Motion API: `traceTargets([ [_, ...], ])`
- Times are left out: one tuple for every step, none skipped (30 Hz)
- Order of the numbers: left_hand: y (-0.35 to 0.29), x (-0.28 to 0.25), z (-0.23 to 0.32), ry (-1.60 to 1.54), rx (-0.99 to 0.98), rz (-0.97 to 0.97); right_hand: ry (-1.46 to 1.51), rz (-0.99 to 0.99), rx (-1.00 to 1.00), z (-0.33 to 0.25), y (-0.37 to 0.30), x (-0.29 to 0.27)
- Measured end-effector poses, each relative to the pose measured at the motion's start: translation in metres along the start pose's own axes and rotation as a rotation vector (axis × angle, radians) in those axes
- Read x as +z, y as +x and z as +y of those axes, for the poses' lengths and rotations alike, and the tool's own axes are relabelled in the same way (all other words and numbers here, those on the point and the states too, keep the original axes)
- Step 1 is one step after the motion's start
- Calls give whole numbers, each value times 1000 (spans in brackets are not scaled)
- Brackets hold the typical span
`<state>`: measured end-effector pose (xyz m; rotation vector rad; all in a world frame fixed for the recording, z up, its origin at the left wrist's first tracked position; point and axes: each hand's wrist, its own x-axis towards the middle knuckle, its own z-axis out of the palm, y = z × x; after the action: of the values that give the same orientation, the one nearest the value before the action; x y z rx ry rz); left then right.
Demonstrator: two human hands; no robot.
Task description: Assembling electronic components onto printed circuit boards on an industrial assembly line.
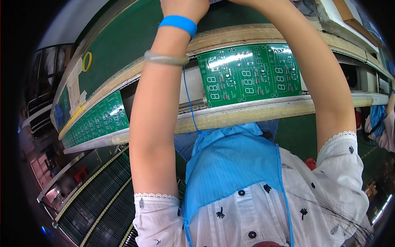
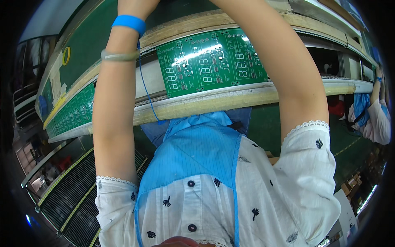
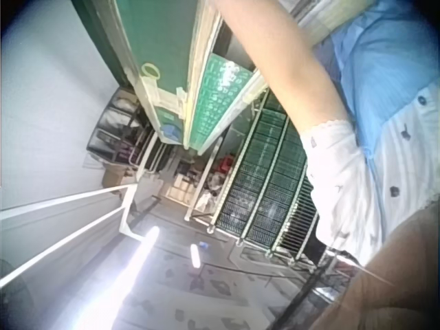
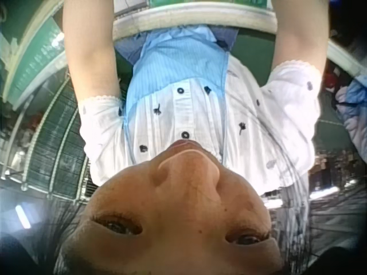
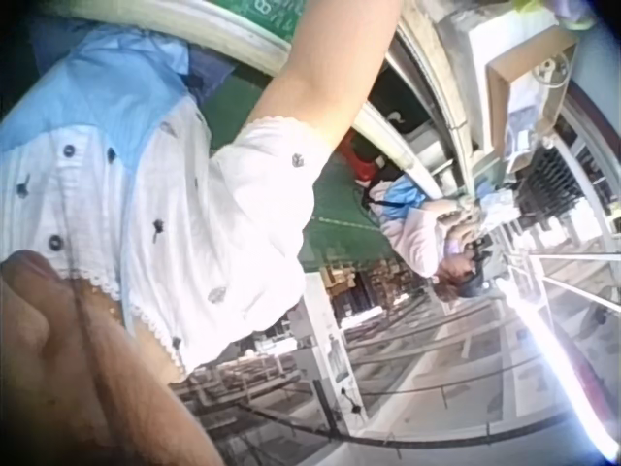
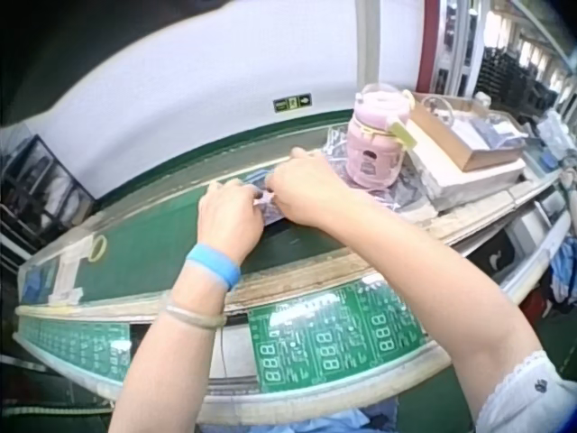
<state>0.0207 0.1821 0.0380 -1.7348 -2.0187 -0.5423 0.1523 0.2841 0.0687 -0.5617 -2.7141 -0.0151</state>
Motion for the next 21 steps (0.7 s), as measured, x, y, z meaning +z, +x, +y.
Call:
traceTargets([
  [1, -2, 4, -2, -2, -3, 30, -142, -4, -1, 5, -6],
  [5, -10, 15, 42, -59, -113, 59, -281, -8, -2, 8, -10],
  [7, -14, 22, 84, -116, -222, 58, -283, -7, -4, 9, 2],
  [7, -11, 18, 88, -118, -221, -125, -179, 18, -7, 10, 22],
  [6, -3, 12, 83, -133, -202, -307, -75, 41, -12, 12, 31],
  [5, 4, 6, 78, -147, -182, -305, -75, 35, -11, 15, 36],
  [5, 5, 4, 78, -150, -183, -278, -54, 51, -11, 16, 38],
  [4, 7, 3, 57, -153, -155, -251, -32, 66, -12, 16, 39],
  [3, 9, 1, 37, -156, -127, -250, -34, 62, -12, 15, 41],
  [3, 10, 0, 37, -161, -128, -231, -16, 53, -11, 13, 42],
  [5, 13, 0, 76, -167, -151, -215, 3, 46, -10, 12, 42],
  [5, 15, 0, 114, -174, -174, -216, 1, 44, -9, 11, 46],
  [8, 13, 4, 114, -172, -172, -219, 41, 37, -6, 10, 47],
  [11, 11, 9, 114, -169, -197, -223, 80, 31, -4, 9, 48],
  [13, 9, 13, 114, -165, -223, -225, 81, 33, 0, 7, 48],
  [11, 8, 9, 122, -173, -224, -187, 79, 48, -7, 6, 43],
  [8, 8, 6, 140, -168, -216, -148, 75, 64, -13, 7, 41],
  [6, 9, 3, 158, -164, -209, -140, 77, 56, -16, 8, 43],
  [7, 8, 5, 155, -163, -207, -114, 118, 64, -15, 6, 41],
  [7, 7, 7, 123, -166, -200, -86, 159, 71, -14, 4, 39],
  [8, 6, 8, 91, -168, -194, -88, 159, 72, -12, 3, 37],
])
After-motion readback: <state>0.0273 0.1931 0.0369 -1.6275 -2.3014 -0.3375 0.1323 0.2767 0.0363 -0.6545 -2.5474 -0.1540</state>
